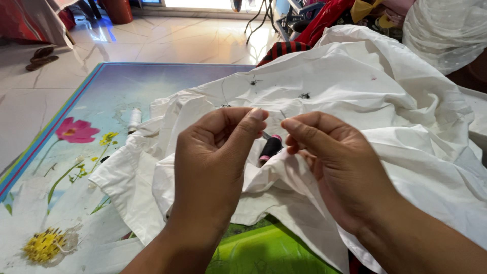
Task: The person mends a white shirt by hand at a table. They pull thread through the fabric, cut the thread with scissors, thread a needle, wind thread from a spool, and continue stitching the shirt, working the needle through the cloth repeatedly.
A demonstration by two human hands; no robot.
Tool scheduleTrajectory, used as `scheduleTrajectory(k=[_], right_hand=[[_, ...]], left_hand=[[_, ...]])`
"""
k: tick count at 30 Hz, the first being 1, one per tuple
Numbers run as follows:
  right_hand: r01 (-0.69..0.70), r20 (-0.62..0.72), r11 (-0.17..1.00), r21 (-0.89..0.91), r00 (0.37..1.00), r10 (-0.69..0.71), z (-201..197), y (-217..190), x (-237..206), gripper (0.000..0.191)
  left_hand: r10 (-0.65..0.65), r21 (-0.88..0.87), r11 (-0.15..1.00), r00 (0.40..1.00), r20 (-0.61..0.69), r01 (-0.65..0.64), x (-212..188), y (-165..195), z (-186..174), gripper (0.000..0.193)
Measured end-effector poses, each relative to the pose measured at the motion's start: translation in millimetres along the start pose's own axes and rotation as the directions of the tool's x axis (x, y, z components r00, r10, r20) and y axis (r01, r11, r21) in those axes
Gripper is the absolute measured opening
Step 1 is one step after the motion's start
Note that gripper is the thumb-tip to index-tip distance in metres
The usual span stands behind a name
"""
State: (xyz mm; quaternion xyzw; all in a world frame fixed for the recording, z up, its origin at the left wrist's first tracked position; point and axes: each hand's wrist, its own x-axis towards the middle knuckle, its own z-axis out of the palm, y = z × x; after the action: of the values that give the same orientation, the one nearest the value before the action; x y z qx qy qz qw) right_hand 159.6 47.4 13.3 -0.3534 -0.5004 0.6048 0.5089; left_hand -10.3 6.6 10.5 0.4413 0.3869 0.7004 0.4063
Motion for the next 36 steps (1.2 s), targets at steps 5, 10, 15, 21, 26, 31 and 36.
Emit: scheduleTrajectory(k=[5, 10, 15, 21, 26, 31, 36], right_hand=[[0.159, 0.022, 0.977, -0.145, 0.987, -0.158, 13.0, -32.7, -21.5, 0.019], [0.237, 0.115, 0.958, -0.161, 0.969, -0.22, 20.4, -47.2, -24.9, 0.02], [0.203, 0.081, 0.947, -0.248, 0.979, -0.188, 23.5, -51.9, -21.2, 0.02], [0.141, 0.127, 0.95, -0.28, 0.986, -0.109, 23.7, -52.1, -24.0, 0.019], [0.171, 0.276, 0.949, -0.265, 0.957, -0.095, 22.8, -51.2, -22.6, 0.02], [0.167, 0.234, 0.937, -0.305, 0.967, -0.096, 24.9, -48.1, -22.9, 0.026], [0.098, 0.156, 0.977, -0.19, 0.985, -0.068, 24.3, -51.3, -24.4, 0.024]], left_hand=[[0.002, 0.014, 1.0, 0.999, 0.05, -0.002, -11.6, 29.4, 1.2, 0.023], [-0.057, -0.041, 0.997, 0.994, 0.098, 0.061, -18.0, 34.8, 2.5, 0.024], [-0.112, 0.018, 0.994, 0.987, 0.113, 0.111, -21.4, 35.9, 0.4, 0.027], [-0.155, -0.003, 0.988, 0.98, 0.121, 0.156, -21.9, 39.2, 0.0, 0.028], [-0.162, 0.057, 0.986, 0.974, 0.157, 0.155, -19.7, 41.6, -2.6, 0.029], [-0.159, 0.1, 0.984, 0.978, 0.139, 0.145, -20.1, 44.7, -1.2, 0.028], [-0.106, 0.083, 0.991, 0.993, 0.056, 0.101, -21.0, 50.7, 0.1, 0.029]])
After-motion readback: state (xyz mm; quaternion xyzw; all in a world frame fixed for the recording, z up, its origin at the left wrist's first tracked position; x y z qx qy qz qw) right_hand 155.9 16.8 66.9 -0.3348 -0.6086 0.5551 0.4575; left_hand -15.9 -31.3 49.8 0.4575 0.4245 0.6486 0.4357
